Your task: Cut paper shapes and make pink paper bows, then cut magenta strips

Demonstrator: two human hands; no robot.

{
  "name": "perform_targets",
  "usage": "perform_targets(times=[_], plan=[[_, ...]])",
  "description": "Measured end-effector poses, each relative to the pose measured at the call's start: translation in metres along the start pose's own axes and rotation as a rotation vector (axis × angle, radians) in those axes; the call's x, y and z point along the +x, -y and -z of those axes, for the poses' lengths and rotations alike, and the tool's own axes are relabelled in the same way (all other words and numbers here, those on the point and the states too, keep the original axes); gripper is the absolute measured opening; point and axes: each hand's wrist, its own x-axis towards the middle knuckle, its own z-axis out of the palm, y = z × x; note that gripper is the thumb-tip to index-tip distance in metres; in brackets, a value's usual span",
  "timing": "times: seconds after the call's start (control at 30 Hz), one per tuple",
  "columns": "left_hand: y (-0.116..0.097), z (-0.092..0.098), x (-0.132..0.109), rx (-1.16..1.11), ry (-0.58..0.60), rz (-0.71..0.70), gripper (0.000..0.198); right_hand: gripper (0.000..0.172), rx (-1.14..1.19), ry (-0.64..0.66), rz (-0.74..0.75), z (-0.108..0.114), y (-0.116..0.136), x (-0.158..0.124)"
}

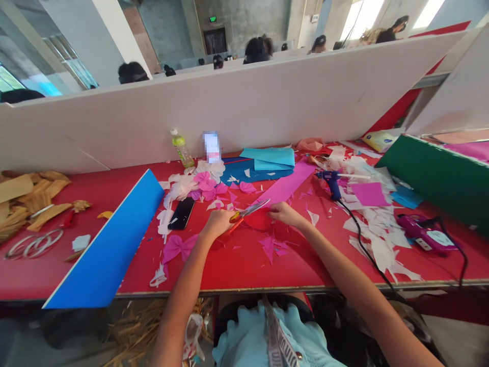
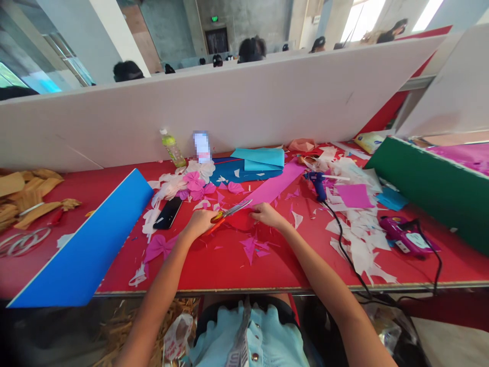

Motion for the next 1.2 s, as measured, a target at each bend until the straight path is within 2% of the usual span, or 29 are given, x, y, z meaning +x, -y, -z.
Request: perform_targets(times=[0.13,0.27,0.4,0.5,0.57,0.63,0.7,0.8,0.87,1.0,1.2], plan=[[0.001,0.001,0.001,0.017,-0.054,0.029,0.029,0.019,0.004,0.007,0.004,0.001,-0.002,0.001],[0.004,0.001,0.003,0.042,-0.061,0.142,0.028,0.025,0.002,-0.043,0.001,0.002,-0.002,0.0],[0.011,-0.004,0.004,0.029,-0.06,0.247,0.036,0.028,-0.006,-0.062,0.017,0.002,-0.003,0.001],[0.013,-0.006,0.005,0.016,-0.044,0.265,0.037,0.029,0.006,-0.055,0.013,0.001,-0.003,0.001],[0.012,-0.006,0.005,-0.011,-0.108,0.255,0.03,0.03,0.003,-0.047,0.012,0.0,-0.002,0.001],[0.006,-0.008,0.006,-0.11,-0.203,0.216,0.027,0.03,0.0,-0.043,0.016,-0.001,-0.001,0.001],[-0.002,-0.012,0.007,-0.342,-0.234,0.143,0.029,0.029,0.005,-0.044,0.021,-0.001,0.0,0.0],[-0.016,-0.023,0.011,-0.8,-0.125,0.021,0.034,0.028,0.024,-0.041,0.026,-0.002,0.002,0.0],[-0.023,-0.031,0.013,-0.988,-0.066,0.013,0.039,0.028,0.034,-0.04,0.026,-0.002,0.002,0.0],[-0.029,-0.04,0.016,-1.145,-0.02,0.096,0.034,0.03,0.039,-0.042,0.014,-0.004,0.001,0.001],[-0.027,-0.038,0.017,-1.216,-0.085,0.092,0.025,0.03,0.237,-0.012,-0.043,-0.006,0.001,0.003]])
